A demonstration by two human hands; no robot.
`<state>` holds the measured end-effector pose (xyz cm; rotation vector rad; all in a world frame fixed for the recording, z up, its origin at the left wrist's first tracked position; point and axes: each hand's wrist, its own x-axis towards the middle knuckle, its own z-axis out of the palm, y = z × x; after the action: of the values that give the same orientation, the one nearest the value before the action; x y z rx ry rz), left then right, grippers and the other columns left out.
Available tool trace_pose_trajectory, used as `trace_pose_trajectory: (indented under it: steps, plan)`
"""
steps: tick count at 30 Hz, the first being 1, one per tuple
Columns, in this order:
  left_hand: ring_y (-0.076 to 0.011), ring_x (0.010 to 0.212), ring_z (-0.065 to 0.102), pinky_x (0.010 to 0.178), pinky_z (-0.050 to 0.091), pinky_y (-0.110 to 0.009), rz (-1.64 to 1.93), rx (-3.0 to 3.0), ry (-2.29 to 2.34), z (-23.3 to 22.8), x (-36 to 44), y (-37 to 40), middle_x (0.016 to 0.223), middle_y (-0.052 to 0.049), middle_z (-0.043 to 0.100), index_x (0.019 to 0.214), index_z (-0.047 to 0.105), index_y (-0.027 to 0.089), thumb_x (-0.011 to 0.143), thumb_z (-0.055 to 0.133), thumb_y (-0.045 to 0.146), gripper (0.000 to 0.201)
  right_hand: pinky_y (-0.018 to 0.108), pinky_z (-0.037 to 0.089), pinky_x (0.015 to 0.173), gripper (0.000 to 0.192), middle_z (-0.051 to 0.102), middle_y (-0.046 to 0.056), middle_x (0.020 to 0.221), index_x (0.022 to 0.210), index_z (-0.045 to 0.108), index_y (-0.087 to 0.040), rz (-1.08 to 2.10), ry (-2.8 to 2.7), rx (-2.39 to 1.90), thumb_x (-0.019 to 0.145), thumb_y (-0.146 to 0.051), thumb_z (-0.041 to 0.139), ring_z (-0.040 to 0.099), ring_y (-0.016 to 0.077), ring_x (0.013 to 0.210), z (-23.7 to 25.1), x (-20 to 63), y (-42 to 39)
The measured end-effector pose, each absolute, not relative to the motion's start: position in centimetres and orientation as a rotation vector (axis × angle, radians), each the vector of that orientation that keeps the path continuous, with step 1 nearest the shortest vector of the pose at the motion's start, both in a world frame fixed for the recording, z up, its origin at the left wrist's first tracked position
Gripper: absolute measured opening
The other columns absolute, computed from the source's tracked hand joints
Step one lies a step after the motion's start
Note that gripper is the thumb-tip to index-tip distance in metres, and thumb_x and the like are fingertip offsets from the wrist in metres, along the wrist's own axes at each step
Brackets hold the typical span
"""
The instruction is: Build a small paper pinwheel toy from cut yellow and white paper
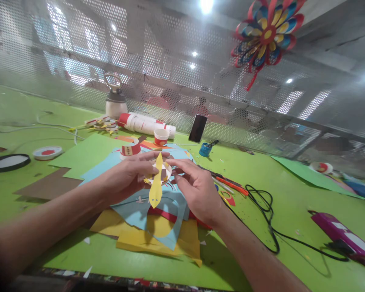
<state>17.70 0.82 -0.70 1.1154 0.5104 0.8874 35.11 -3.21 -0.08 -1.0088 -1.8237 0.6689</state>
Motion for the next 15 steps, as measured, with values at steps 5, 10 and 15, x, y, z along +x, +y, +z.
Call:
trace_pose_trajectory:
  steps: [5,10,15]
  plan:
    - [-0.0137,0.068,0.059,0.052,0.035,-0.022,0.915,1.101,0.523,-0.5,17.7,0.6,0.086,-0.007,0.062,0.121,0.048,0.016,0.072,0.057,0.011,0.051,0.033,0.053,0.081,0.034,0.067,0.003,0.1,0.111,0.065,-0.024,0.912,-1.678,-0.982,0.082,-0.011,0.053,0.062,0.0145,0.087,-0.6,34.9,-3.1]
    - [-0.0132,0.068,0.058,0.053,0.036,-0.023,0.944,1.084,0.523,-0.4,17.7,0.6,0.086,-0.007,0.062,0.123,0.048,0.015,0.072,0.054,0.009,0.051,0.033,0.05,0.083,0.035,0.058,0.004,0.126,0.113,0.065,-0.025,1.018,-1.573,-0.897,0.084,-0.01,0.052,0.059,0.0156,0.097,-1.5,34.8,-2.8]
    - [-0.0141,0.07,0.058,0.056,0.039,-0.024,0.932,1.086,0.53,-0.6,17.7,0.7,0.086,-0.007,0.062,0.118,0.052,0.015,0.07,0.057,0.011,0.049,0.034,0.049,0.084,0.035,0.061,0.005,0.12,0.114,0.064,-0.024,1.107,-1.497,-0.843,0.085,-0.009,0.051,0.059,0.0161,0.097,-2.0,34.7,-2.9]
